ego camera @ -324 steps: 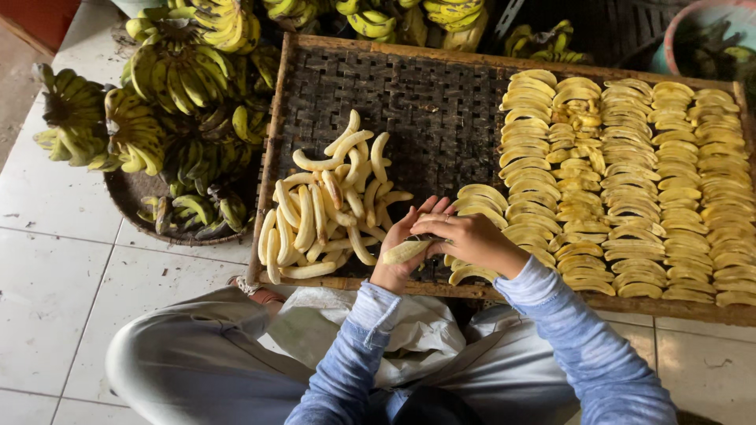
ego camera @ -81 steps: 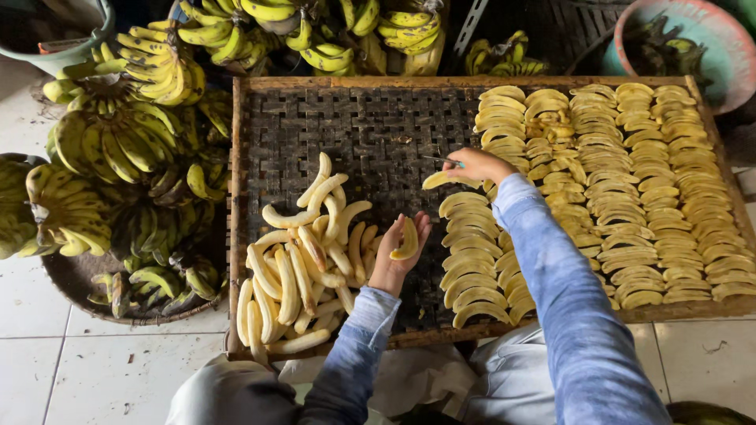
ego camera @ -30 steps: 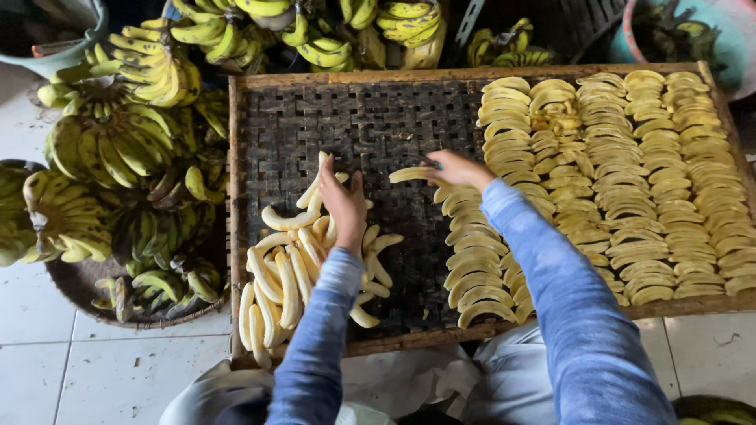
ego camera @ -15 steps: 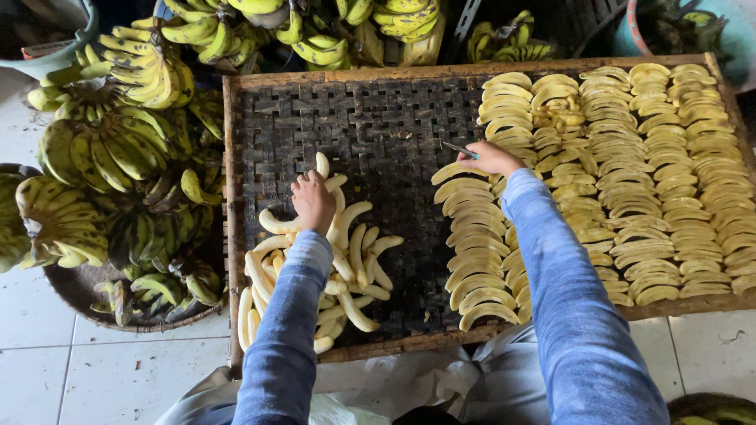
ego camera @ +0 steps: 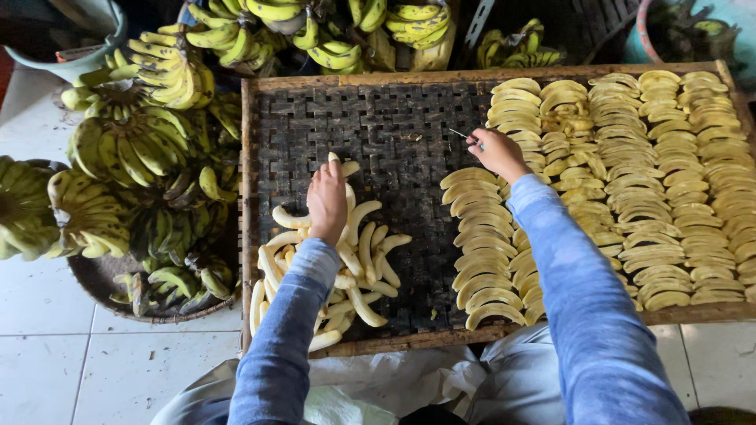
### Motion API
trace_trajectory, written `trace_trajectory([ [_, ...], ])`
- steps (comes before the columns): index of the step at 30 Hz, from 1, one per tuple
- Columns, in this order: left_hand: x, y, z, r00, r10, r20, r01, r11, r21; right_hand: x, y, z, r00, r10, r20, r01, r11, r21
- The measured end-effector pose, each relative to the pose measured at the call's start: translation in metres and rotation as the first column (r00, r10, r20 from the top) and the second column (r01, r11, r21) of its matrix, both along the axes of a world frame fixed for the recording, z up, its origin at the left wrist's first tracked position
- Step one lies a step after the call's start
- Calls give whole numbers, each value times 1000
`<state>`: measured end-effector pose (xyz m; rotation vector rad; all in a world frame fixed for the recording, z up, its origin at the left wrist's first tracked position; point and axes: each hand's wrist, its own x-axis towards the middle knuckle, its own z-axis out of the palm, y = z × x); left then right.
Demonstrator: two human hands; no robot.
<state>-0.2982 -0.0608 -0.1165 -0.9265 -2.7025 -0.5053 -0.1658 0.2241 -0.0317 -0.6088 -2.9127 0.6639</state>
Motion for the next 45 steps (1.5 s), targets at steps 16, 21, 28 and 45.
trace_trajectory([
  [16, 140, -12, 161, 877, -477, -55, -187, -444, 877, 149, -188, 109, 874, 198, -443, -323, 918, -228],
  [21, 148, -26, 180, 857, -515, 30, -332, -507, 796, 175, -207, 112, 819, 353, -453, -397, 918, -2],
  [28, 152, -23, 188, 852, -523, 28, -368, -558, 744, 171, -213, 106, 801, 428, -419, -438, 896, 78],
  [45, 174, -25, 183, 627, -758, 180, -695, -439, 570, 158, -207, 90, 765, 509, -395, -448, 861, 241],
])
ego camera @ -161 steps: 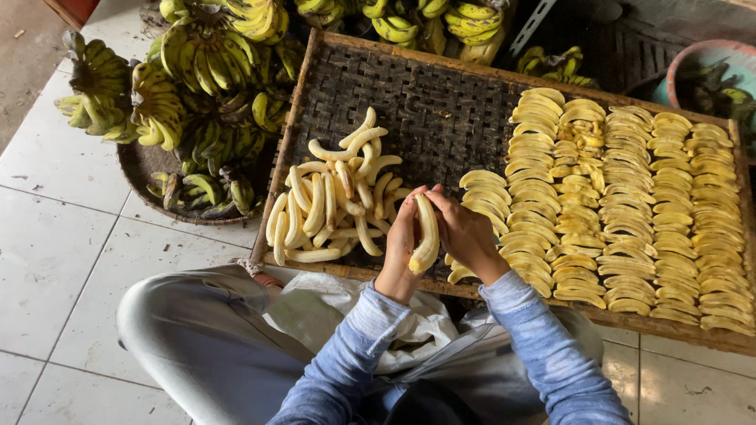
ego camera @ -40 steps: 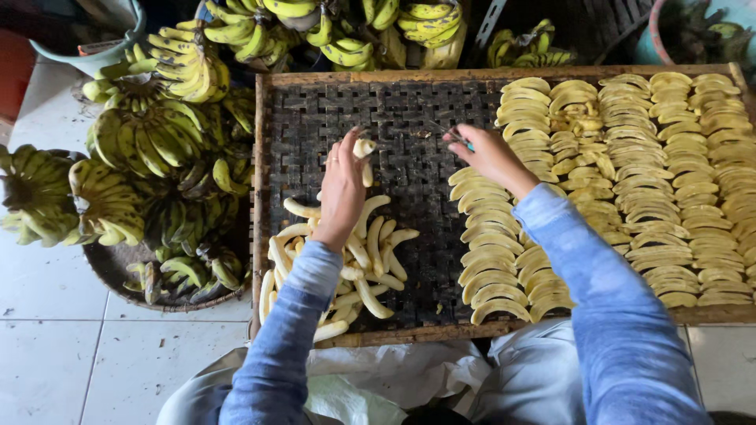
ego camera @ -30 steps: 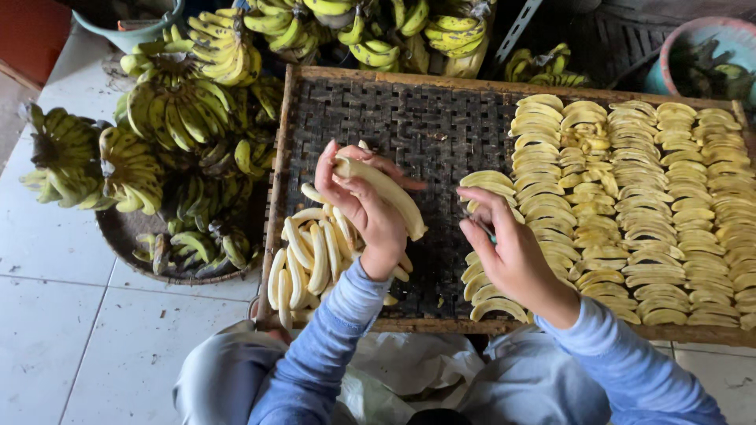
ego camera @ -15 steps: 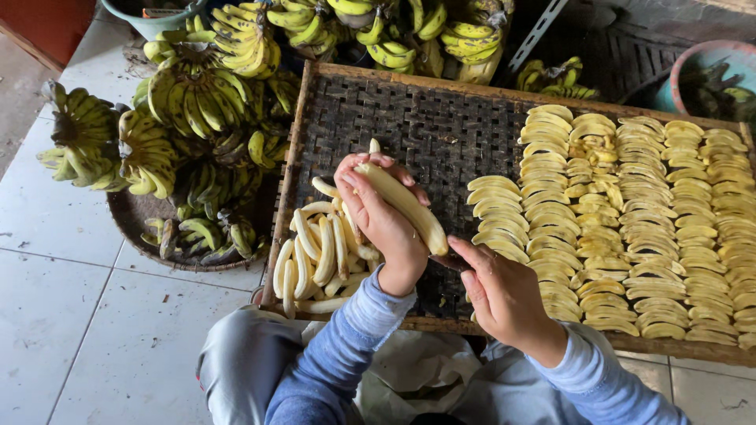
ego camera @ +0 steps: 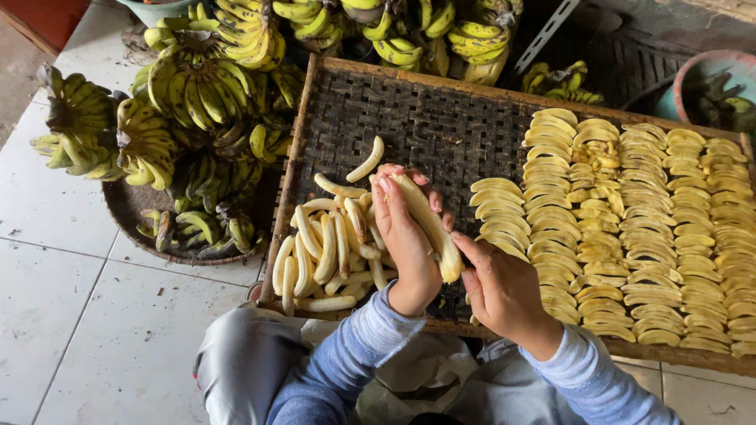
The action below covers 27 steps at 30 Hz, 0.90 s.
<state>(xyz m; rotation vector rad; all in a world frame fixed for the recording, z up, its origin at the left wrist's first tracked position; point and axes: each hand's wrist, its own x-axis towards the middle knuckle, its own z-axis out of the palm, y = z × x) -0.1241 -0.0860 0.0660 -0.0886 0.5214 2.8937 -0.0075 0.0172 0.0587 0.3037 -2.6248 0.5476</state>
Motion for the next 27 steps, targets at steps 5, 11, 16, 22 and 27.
trace_trajectory([
  [5, 2, 1, -10, 999, -28, -16, 29, 998, 61, -4, 2, -3, 1000, 18, 7, -17, 1000, -26],
  [11, 2, 6, -18, 996, -63, -67, 69, 993, 98, -10, 5, -2, 999, 38, -9, -38, 999, -13],
  [16, 11, 8, -24, 987, -151, -54, 158, 973, 170, -18, 7, -3, 997, 28, -69, -28, 1000, -8],
  [22, 18, 18, -30, 984, -179, 6, 177, 978, 108, -26, 16, -12, 998, -28, -56, 28, 1000, 1],
  [27, 25, 18, -40, 954, -299, 16, 292, 942, 164, -28, 23, -19, 996, -90, -14, 90, 996, 28],
])
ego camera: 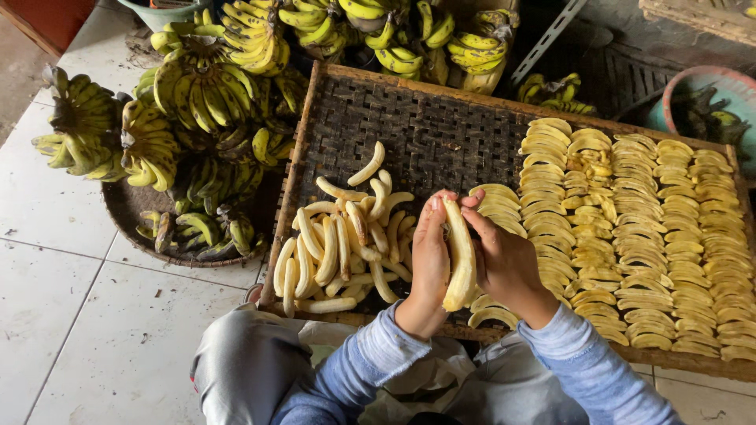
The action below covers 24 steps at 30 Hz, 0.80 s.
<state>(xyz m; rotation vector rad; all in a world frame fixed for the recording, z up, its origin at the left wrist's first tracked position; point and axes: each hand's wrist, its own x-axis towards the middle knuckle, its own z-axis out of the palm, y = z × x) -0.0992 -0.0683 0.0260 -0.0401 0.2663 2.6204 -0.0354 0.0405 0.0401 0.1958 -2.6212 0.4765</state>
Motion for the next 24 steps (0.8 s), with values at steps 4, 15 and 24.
trace_trajectory([
  [4, -1, 1, -22, 990, -87, 110, 98, 989, -106, -7, 5, -3, 999, -8, 34, 5, 997, 82],
  [15, -40, 37, -119, 909, -358, 211, 353, 933, 63, -54, 44, 4, 936, -229, 269, 128, 929, 346],
  [24, -70, 51, -198, 877, -467, 111, 441, 876, 195, -98, 65, -26, 797, 388, 463, -410, 910, -59],
])
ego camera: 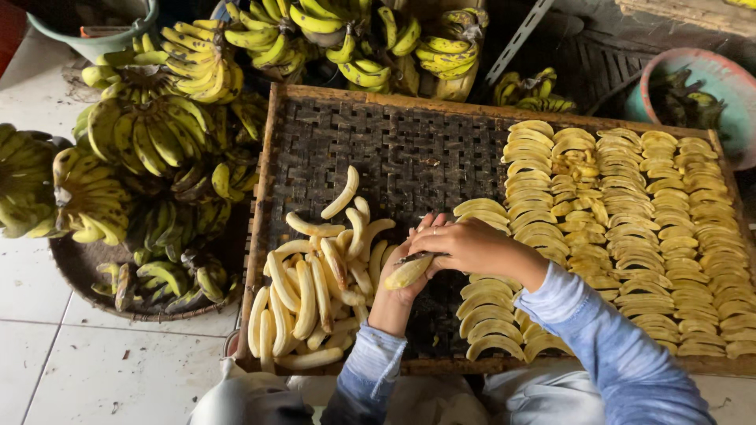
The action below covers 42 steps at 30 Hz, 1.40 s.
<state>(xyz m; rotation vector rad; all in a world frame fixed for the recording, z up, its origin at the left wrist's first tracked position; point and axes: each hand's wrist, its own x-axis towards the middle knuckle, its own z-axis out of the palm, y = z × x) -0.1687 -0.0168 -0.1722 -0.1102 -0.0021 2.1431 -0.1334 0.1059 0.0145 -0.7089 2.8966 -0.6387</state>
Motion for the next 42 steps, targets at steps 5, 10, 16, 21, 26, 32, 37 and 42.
trace_trajectory([
  [5, -22, 12, -19, 962, 44, 268, -55, 998, 35, -26, 23, -17, 999, -9, 42, 10, 1000, -11],
  [10, -35, 32, -34, 889, 179, 421, -81, 967, -240, -57, 109, -24, 850, -340, 404, 376, 927, -11],
  [16, -18, 31, -53, 835, 282, 473, -150, 943, -297, -74, 174, -80, 788, -439, 432, 527, 843, -106],
  [21, -4, 22, -66, 844, 256, 472, -162, 959, -230, -72, 179, -99, 780, -449, 436, 539, 836, -103],
  [26, -2, 21, -69, 829, 295, 475, -171, 943, -286, -69, 180, -95, 766, -492, 414, 542, 841, -3],
  [32, -11, 10, -46, 878, 360, 317, -141, 826, -546, -63, 187, -119, 740, -551, 386, 619, 782, -70],
  [37, -20, 6, -9, 875, 463, -141, -409, 550, -728, -63, 169, -130, 695, -712, 104, 712, 701, 43],
  [42, -21, 14, 21, 620, 440, -649, -780, 261, -568, -48, 72, -148, 555, -101, 825, 710, 574, -408],
])
